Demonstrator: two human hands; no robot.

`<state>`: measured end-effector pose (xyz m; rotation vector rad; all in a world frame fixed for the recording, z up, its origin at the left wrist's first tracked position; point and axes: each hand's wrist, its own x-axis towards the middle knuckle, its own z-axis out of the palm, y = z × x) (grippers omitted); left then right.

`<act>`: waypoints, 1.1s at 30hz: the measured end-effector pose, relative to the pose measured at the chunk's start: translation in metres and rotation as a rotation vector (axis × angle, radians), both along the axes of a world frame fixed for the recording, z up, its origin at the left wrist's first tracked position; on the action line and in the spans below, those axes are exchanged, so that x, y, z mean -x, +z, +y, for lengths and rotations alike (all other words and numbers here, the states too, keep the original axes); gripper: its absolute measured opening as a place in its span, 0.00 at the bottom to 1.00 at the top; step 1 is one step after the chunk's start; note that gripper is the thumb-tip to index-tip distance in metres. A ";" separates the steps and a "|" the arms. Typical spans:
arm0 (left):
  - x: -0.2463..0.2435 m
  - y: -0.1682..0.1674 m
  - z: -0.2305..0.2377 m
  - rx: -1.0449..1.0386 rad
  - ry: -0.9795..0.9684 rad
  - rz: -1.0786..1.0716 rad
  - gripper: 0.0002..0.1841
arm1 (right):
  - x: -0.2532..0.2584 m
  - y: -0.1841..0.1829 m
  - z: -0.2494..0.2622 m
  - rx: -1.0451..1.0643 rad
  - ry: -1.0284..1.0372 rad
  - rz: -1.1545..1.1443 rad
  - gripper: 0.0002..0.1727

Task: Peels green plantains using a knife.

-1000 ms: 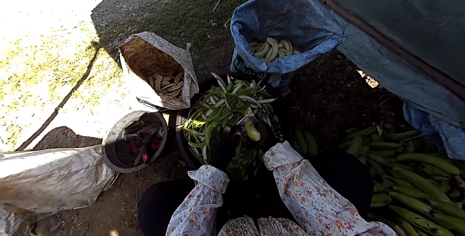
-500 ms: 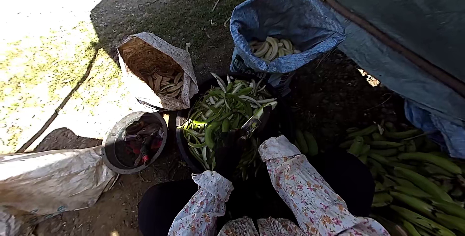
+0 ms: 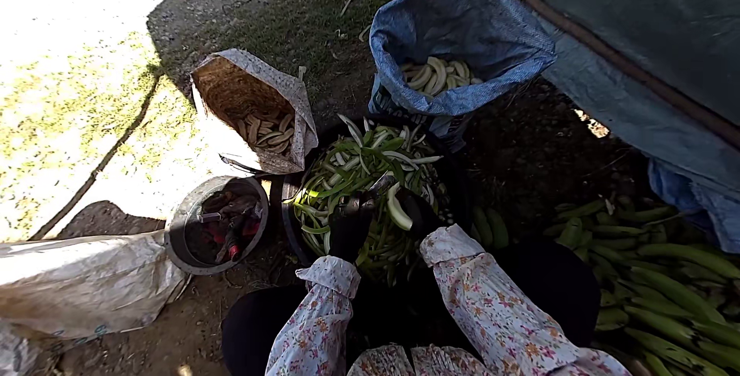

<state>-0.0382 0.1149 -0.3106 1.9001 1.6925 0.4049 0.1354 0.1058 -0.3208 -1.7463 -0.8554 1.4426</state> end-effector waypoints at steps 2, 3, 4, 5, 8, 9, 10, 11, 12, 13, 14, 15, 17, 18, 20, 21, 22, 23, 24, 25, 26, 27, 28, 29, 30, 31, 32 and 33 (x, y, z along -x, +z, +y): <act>-0.009 0.005 -0.013 -0.020 -0.060 0.025 0.27 | -0.005 -0.002 0.004 -0.082 0.011 -0.225 0.22; -0.013 0.008 -0.020 -0.047 -0.079 0.032 0.26 | -0.010 0.002 0.003 -0.142 0.105 -0.376 0.27; -0.016 0.010 -0.027 -0.081 -0.084 0.024 0.25 | -0.011 0.007 0.003 -0.168 0.126 -0.446 0.31; -0.018 0.010 -0.033 -0.131 -0.074 0.006 0.25 | -0.007 0.012 0.006 -0.145 0.079 -0.438 0.29; -0.017 -0.001 -0.038 -0.279 -0.022 -0.024 0.25 | 0.002 0.017 0.015 -0.040 0.061 -0.557 0.30; -0.017 -0.005 -0.038 -0.314 -0.011 -0.026 0.25 | 0.004 0.018 0.014 -0.028 0.084 -0.592 0.33; -0.016 -0.005 -0.037 -0.305 -0.003 -0.030 0.25 | 0.006 0.019 0.013 -0.027 0.085 -0.578 0.33; -0.016 -0.004 -0.035 -0.282 0.004 -0.026 0.25 | 0.008 0.017 0.012 -0.057 0.031 -0.490 0.29; -0.015 -0.002 -0.032 -0.228 0.012 -0.013 0.25 | 0.013 0.012 0.012 -0.077 -0.095 -0.299 0.21; -0.014 0.000 -0.027 -0.154 0.019 -0.007 0.25 | 0.020 0.008 0.013 -0.072 -0.250 -0.045 0.17; -0.012 0.001 -0.021 -0.087 0.025 -0.013 0.26 | 0.024 0.004 0.012 -0.065 -0.311 0.144 0.20; -0.010 0.000 -0.014 -0.031 0.027 -0.022 0.26 | 0.024 0.001 0.008 -0.077 -0.259 0.261 0.21; -0.002 -0.002 -0.001 0.037 0.022 0.000 0.26 | 0.011 -0.001 -0.003 -0.108 0.085 0.220 0.21; 0.002 0.001 0.004 0.083 0.015 0.034 0.26 | 0.002 0.003 -0.005 -0.110 0.319 0.111 0.24; 0.007 0.002 0.008 0.137 0.021 0.103 0.26 | -0.009 0.012 -0.004 -0.082 0.575 -0.026 0.27; 0.007 -0.001 0.007 0.123 0.035 0.105 0.26 | -0.012 0.010 -0.004 -0.063 0.537 -0.014 0.26; 0.006 -0.003 0.006 0.099 0.040 0.089 0.26 | -0.014 0.006 -0.003 -0.044 0.390 0.057 0.24; 0.003 -0.003 0.004 0.066 0.026 0.066 0.26 | -0.014 0.001 -0.001 -0.021 0.184 0.183 0.21; -0.001 -0.002 0.000 0.036 -0.008 0.046 0.26 | -0.013 -0.001 0.002 0.010 -0.019 0.303 0.20; -0.005 0.000 -0.005 0.003 -0.051 0.029 0.26 | -0.013 0.000 0.005 0.033 -0.167 0.388 0.21; -0.009 0.001 -0.011 -0.031 -0.100 0.020 0.26 | -0.014 -0.001 0.008 0.032 -0.270 0.461 0.24; -0.012 0.000 -0.018 -0.081 -0.147 0.009 0.26 | -0.017 -0.005 0.009 0.004 -0.324 0.553 0.25; -0.013 -0.003 -0.023 -0.166 -0.184 -0.011 0.25 | -0.018 -0.010 0.013 -0.018 -0.364 0.661 0.25; -0.013 -0.008 -0.027 -0.255 -0.212 -0.031 0.24 | -0.020 -0.015 0.018 -0.042 -0.379 0.759 0.26; -0.013 -0.012 -0.029 -0.337 -0.224 -0.054 0.24 | -0.019 -0.014 0.022 -0.057 -0.406 0.826 0.27; -0.013 -0.015 -0.031 -0.393 -0.225 -0.067 0.23 | -0.018 -0.008 0.024 -0.027 -0.432 0.869 0.28; -0.012 -0.017 -0.033 -0.433 -0.216 -0.072 0.23 | -0.020 -0.008 0.025 0.013 -0.431 0.925 0.29; -0.011 -0.017 -0.033 -0.457 -0.203 -0.071 0.22 | -0.021 -0.009 0.025 0.069 -0.433 0.971 0.30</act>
